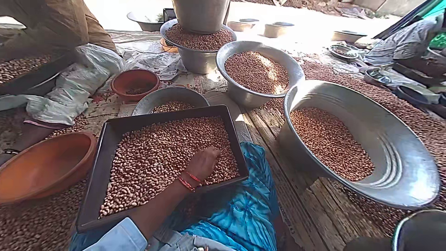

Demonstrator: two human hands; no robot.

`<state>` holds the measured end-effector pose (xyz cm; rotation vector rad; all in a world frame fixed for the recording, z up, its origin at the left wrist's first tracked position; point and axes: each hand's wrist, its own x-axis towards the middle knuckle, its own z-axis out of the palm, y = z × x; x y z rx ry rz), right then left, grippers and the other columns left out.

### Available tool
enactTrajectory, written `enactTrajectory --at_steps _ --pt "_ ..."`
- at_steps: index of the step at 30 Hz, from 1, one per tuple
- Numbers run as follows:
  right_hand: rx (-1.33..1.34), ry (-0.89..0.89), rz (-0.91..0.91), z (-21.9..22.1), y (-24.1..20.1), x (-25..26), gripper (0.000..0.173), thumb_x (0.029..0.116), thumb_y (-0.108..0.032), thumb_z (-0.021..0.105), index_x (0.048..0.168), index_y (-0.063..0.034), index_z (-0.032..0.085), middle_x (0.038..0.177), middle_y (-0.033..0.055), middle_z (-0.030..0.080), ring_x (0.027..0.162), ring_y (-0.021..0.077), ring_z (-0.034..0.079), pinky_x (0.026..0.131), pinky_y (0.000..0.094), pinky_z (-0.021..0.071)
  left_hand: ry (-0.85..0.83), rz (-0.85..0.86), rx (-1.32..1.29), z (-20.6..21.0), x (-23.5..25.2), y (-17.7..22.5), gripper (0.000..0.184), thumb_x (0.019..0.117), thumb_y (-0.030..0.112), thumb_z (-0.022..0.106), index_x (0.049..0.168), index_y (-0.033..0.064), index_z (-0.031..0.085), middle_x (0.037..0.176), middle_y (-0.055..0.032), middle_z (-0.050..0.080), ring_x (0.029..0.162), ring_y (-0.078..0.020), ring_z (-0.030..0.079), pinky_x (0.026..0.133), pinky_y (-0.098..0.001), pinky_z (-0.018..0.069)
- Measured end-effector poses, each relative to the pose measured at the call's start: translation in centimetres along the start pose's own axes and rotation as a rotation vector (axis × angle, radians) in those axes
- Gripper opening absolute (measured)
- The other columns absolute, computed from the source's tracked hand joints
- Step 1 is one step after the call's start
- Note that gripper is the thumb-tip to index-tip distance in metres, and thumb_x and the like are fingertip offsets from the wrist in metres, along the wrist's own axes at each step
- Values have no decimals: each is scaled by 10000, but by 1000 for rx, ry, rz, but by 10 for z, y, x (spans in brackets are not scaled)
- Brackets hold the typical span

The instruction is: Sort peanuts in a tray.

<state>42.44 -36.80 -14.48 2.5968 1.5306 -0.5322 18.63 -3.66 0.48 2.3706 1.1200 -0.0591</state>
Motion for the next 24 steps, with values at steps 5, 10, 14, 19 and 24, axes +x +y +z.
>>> enactTrajectory --at_steps 5,10,14,19,24 --pt "69 60 41 8 2 9 894 868 -408 656 1537 103 354 1349 314 612 1173 468 652 969 601 505 101 -12 -306 -2 -2 -20 219 994 142 622 1131 -1 716 944 -154 702 839 -252 659 822 -431 531" --pt "147 -46 -52 -2 11 1 768 932 -165 597 1568 112 268 1469 349 501 1300 503 564 1105 661 383 36 18 -425 -8 -14 -15 270 938 91 586 1191 42 668 833 -76 624 687 -163 550 678 -362 476" --pt "127 -205 -20 -19 6 0 650 1044 -130 454 1602 81 197 1517 337 461 1346 490 538 1129 676 346 -13 60 -187 13 -17 7 274 974 217 686 1162 23 730 1094 -196 720 1029 -345 696 942 -520 541" --pt "64 12 -35 -4 1 3 748 919 -158 579 1554 119 297 1354 335 598 1155 479 657 986 617 489 -131 309 -411 1 -25 -11 171 1004 104 614 1055 5 744 990 -114 732 877 -169 684 846 -356 553" --pt "203 -214 56 -31 -3 23 941 913 -324 740 1584 93 230 1381 359 563 1225 508 610 1035 624 469 -90 213 -728 -47 -61 -61 294 1075 103 445 1204 28 698 1102 -25 756 982 -97 734 915 -295 606"
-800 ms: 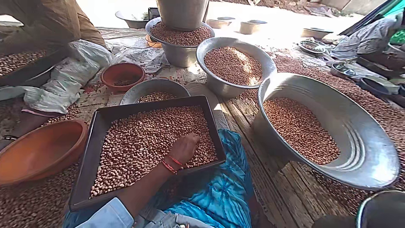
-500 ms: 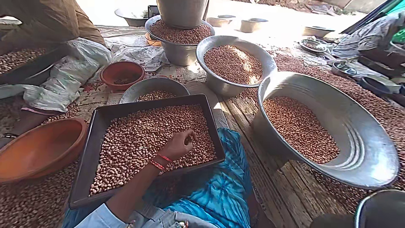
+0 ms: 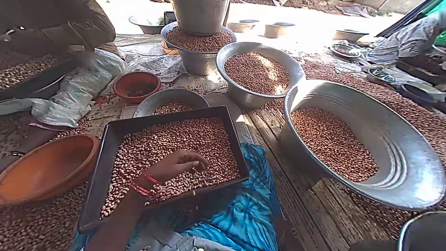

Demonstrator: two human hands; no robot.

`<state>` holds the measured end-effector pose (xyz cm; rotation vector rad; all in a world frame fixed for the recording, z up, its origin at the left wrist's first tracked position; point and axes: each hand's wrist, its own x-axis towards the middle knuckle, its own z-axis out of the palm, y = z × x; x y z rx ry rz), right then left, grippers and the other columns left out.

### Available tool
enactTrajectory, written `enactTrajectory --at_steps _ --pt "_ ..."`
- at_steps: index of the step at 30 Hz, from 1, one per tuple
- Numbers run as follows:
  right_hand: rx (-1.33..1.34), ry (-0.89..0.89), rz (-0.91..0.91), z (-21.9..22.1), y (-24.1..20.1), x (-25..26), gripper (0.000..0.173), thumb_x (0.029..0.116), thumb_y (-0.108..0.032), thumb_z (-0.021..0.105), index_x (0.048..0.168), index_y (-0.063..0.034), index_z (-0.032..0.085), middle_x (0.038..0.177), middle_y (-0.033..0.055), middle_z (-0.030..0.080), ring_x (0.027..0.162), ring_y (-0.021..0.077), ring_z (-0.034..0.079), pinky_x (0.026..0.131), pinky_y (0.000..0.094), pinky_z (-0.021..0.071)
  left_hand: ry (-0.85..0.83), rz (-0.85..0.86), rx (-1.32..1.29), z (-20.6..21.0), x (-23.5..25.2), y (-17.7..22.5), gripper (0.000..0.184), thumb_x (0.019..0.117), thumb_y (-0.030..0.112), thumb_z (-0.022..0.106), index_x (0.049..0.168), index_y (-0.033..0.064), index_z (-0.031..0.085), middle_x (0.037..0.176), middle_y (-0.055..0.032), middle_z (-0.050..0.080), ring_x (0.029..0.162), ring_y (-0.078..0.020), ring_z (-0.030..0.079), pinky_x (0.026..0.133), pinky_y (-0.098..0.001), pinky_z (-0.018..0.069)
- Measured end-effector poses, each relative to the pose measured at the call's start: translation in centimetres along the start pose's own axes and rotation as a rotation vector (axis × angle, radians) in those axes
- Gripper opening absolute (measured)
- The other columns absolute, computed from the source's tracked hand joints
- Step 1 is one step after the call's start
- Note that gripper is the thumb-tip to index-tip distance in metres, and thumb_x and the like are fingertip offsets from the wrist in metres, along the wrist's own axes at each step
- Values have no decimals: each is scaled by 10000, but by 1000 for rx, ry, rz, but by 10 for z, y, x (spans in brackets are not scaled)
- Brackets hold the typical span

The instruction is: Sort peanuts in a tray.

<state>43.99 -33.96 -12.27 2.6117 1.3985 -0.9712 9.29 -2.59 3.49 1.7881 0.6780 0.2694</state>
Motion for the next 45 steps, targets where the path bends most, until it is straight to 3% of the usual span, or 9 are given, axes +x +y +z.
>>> enactTrajectory --at_steps 3,6,9,15,22,27,32,40,45 --pt "-95 -240 0 -49 -17 15 753 898 -268 772 1449 106 422 1248 341 640 1159 502 639 984 645 486 337 -421 680 -12 2 0 330 1092 125 457 1345 77 662 1299 -197 675 1183 -370 664 1029 -552 492" --pt "-326 -357 -33 -88 -43 29 404 974 -216 681 1252 75 649 1251 320 662 1182 508 630 984 674 473 210 -670 862 20 22 3 440 1091 176 479 1508 34 485 1472 -279 513 1323 -478 539 1066 -600 455" --pt "-368 -255 -45 -102 -64 51 305 976 -210 681 1170 23 711 1230 268 685 1175 451 647 973 635 499 43 -500 701 58 36 8 546 1083 253 535 1565 43 390 1522 -241 472 1293 -413 584 1078 -540 476" --pt "-428 -159 -6 -108 -106 42 274 1026 -102 550 1146 110 677 1221 306 669 1179 464 639 977 597 497 403 -188 787 41 65 20 263 1007 99 581 1224 59 724 1227 -223 665 1062 -397 690 896 -543 558" --pt "-363 -98 -21 -99 -105 34 291 1009 -117 563 1176 96 669 1241 294 659 1170 446 646 963 577 514 320 -308 843 23 96 -7 278 1021 162 601 1228 11 708 1292 -236 643 1260 -395 603 1037 -538 496" --pt "-300 -127 -50 -107 -100 34 330 986 -142 625 1199 108 650 1275 305 637 1197 452 628 989 586 494 512 -229 242 6 68 -5 260 984 34 516 1218 -1 623 1032 -112 693 775 -137 673 735 -319 568" --pt "-425 -181 -19 -107 -113 38 299 1014 -122 562 1181 107 658 1267 296 647 1206 446 627 982 574 500 276 -240 420 29 33 -1 177 986 150 649 1125 59 712 726 -26 561 629 -130 486 649 -342 441" --pt "-487 -235 16 -121 -128 42 318 1052 -129 501 1205 103 658 1298 292 645 1244 440 616 1008 587 490 225 -286 688 70 28 -6 262 1010 132 612 1231 30 712 1221 -213 695 1121 -378 685 984 -527 530" --pt "-327 -80 -151 -149 -122 51 306 998 -225 638 1169 21 701 1211 263 687 1155 439 657 951 614 509 122 -13 362 46 11 -10 142 953 91 680 1033 -14 734 933 -118 721 819 -175 675 806 -346 556"
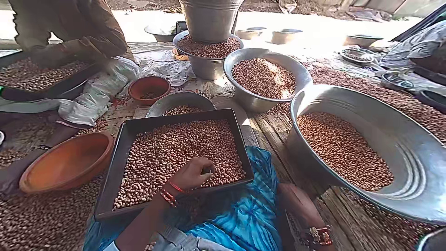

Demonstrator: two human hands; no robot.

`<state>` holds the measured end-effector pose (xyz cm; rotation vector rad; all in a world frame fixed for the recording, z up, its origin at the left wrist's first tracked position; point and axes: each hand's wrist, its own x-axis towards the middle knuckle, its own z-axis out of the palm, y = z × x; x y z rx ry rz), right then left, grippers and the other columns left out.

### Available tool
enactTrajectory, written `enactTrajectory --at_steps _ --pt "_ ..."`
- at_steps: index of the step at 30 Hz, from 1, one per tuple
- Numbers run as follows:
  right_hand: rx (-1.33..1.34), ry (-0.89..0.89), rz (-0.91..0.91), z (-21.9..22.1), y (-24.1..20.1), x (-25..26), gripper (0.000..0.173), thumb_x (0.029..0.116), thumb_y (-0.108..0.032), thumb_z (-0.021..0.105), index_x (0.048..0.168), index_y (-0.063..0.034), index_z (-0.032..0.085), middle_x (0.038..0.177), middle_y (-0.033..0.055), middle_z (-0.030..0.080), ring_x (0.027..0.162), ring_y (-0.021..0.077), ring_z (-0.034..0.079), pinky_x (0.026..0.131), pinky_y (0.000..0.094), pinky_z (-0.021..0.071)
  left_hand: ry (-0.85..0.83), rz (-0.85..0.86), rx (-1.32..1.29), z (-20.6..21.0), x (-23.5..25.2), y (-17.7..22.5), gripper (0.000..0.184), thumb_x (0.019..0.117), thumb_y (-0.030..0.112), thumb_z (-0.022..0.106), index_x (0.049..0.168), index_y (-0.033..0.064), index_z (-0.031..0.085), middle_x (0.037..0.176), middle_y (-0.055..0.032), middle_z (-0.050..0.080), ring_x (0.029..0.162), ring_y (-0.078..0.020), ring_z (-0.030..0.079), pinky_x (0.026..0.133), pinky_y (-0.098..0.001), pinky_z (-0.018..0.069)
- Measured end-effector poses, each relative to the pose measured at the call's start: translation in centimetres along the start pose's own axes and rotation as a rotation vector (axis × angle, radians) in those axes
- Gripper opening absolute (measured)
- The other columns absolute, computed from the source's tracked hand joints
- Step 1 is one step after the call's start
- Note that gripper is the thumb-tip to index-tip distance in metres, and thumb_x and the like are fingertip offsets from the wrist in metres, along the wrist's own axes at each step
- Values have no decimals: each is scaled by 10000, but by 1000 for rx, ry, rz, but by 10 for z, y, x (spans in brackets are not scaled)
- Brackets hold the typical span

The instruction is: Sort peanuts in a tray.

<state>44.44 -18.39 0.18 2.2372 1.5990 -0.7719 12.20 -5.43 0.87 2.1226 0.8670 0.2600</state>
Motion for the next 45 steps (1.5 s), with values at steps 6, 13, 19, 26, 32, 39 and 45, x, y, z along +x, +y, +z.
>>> enactTrajectory --at_steps 6,13,19,26,32,39,45 --pt "386 522 -609 -14 -23 -1 165 980 -126 650 1097 -60 745 1010 115 752 889 284 742 814 494 602 79 -161 -160 -59 -46 -10 116 974 74 661 1051 59 746 926 6 759 786 -64 711 776 -265 595" --pt "283 545 -757 -42 -108 16 161 975 -127 627 1005 -43 762 946 137 744 858 304 732 761 494 573 192 -441 499 -30 -10 -13 241 1004 127 616 1198 70 747 1200 -217 696 1116 -422 674 937 -606 520" --pt "183 305 -794 -54 -153 27 207 1013 -151 581 1073 -31 739 1025 164 736 973 338 714 834 537 541 147 -458 422 -22 -1 -22 237 1004 124 618 1178 4 726 1203 -228 693 1186 -399 649 1006 -574 497" --pt "103 160 -907 -31 -209 47 216 1014 -132 563 1066 -7 730 1036 201 727 999 385 701 831 586 522 391 -426 202 -50 -38 -30 245 960 34 574 1177 -4 682 883 -162 669 757 -284 629 749 -476 514" --pt "-55 129 -897 -23 -241 51 241 1032 -115 515 1097 0 716 1052 223 719 1024 408 693 836 587 522 254 -468 424 -27 -38 -27 237 1011 54 579 1175 8 743 1199 -234 709 1143 -415 679 1008 -563 511" --pt "-52 210 -902 -6 -241 56 288 1069 -159 469 1113 9 699 1028 231 717 998 417 699 815 580 529 140 -559 483 -19 -28 -18 299 1019 18 521 1256 -15 700 1270 -258 659 1170 -438 652 992 -575 507" --pt "-90 141 -819 -9 -243 49 248 1048 -126 482 1093 35 666 1061 244 698 1024 424 686 819 586 519 161 -419 255 -36 -46 -29 177 958 58 662 1102 -15 735 1034 -197 719 950 -332 692 912 -501 534"
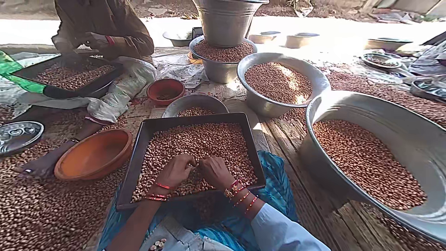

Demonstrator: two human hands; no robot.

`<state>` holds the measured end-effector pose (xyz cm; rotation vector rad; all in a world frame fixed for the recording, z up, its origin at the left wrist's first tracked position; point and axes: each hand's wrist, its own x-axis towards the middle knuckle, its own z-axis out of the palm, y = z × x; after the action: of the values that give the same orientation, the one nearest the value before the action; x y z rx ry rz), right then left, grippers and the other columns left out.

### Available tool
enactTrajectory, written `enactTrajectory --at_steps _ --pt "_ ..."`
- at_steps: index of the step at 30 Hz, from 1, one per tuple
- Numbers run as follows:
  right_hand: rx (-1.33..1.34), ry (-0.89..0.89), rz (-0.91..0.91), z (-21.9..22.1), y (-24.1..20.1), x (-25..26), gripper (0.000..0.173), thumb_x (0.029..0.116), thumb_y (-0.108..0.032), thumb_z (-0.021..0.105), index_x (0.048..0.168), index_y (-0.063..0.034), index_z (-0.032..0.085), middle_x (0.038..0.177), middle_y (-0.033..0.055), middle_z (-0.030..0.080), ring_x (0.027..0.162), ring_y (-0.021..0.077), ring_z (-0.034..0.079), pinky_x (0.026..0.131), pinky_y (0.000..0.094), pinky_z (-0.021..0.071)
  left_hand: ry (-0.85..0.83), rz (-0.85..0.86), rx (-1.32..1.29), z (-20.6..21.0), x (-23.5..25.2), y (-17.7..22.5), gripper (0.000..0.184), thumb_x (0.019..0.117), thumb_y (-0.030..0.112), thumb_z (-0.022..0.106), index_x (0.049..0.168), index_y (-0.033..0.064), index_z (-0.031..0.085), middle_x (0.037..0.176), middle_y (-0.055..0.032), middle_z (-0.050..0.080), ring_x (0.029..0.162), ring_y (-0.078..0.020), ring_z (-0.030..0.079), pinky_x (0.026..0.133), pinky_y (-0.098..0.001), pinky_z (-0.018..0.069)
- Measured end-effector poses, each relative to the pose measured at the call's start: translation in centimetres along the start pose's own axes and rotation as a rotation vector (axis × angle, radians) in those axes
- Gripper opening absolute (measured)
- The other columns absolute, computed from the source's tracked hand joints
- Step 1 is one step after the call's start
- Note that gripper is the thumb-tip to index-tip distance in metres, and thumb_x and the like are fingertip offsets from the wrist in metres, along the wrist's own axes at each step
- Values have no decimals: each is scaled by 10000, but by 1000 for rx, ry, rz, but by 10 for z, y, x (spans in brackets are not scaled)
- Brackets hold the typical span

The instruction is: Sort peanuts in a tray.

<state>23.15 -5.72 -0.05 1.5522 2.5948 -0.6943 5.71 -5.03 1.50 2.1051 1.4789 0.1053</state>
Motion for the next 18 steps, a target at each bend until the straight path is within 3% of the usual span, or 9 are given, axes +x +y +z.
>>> enactTrajectory --at_steps 2,3,5,8,9,11,12,15,18 --pt "7 -22 15 -2 1 -1 238 1031 -131 517 1116 31 668 1078 243 698 1042 423 680 836 591 514 -193 222 -354 -22 -19 -13 101 948 69 699 1031 49 753 942 -24 753 840 -89 696 817 -282 566" --pt "21 -25 12 -4 2 -3 238 1022 -144 526 1103 26 672 1069 238 701 1038 419 680 835 592 509 -345 360 -581 -29 -27 -21 126 952 86 682 1052 80 759 992 27 772 885 -35 720 832 -221 591" --pt "128 -23 -58 -14 7 -12 239 1001 -191 580 1081 -3 704 1019 210 718 988 390 693 821 593 510 -448 473 -807 -40 -40 -27 206 980 160 685 1163 92 751 1114 9 774 1005 -79 737 917 -250 599" --pt "436 -46 -249 -30 20 -35 247 1000 -274 669 1115 -69 743 957 96 745 875 244 702 813 509 540 -57 166 -446 -52 -53 -21 217 954 114 671 1165 91 715 1052 -1 753 869 -102 730 805 -290 615" --pt "428 -29 -197 -37 24 -46 262 1003 -279 666 1156 -77 735 983 100 751 894 254 710 828 518 543 4 34 -235 -54 -51 -18 231 971 116 688 1198 90 717 1079 -51 755 893 -179 735 840 -387 599" --pt "267 1 100 -54 30 -68 320 1014 -258 638 1266 -66 682 1113 168 736 1053 350 701 911 567 522 -35 -193 77 -50 -44 -8 293 991 156 698 1274 85 705 1159 -156 742 1056 -356 710 975 -581 508" --pt "182 -6 270 -59 33 -74 350 1015 -231 621 1313 -47 641 1173 202 708 1124 384 674 937 578 508 -100 -274 194 -43 -39 -2 329 996 187 691 1310 87 687 1218 -183 720 1145 -398 675 1016 -621 471" --pt "75 -82 527 -59 47 -82 415 974 -181 652 1344 -7 582 1249 239 662 1192 417 635 939 587 498 -255 -346 375 -11 -23 28 436 998 190 657 1409 56 601 1380 -240 615 1272 -448 594 1042 -626 464" --pt "77 -144 492 -47 50 -81 519 949 -174 693 1416 -30 517 1275 259 644 1187 442 633 931 606 502 -293 -269 361 21 -6 65 490 1019 129 583 1488 20 499 1439 -251 560 1268 -448 596 1034 -587 484"
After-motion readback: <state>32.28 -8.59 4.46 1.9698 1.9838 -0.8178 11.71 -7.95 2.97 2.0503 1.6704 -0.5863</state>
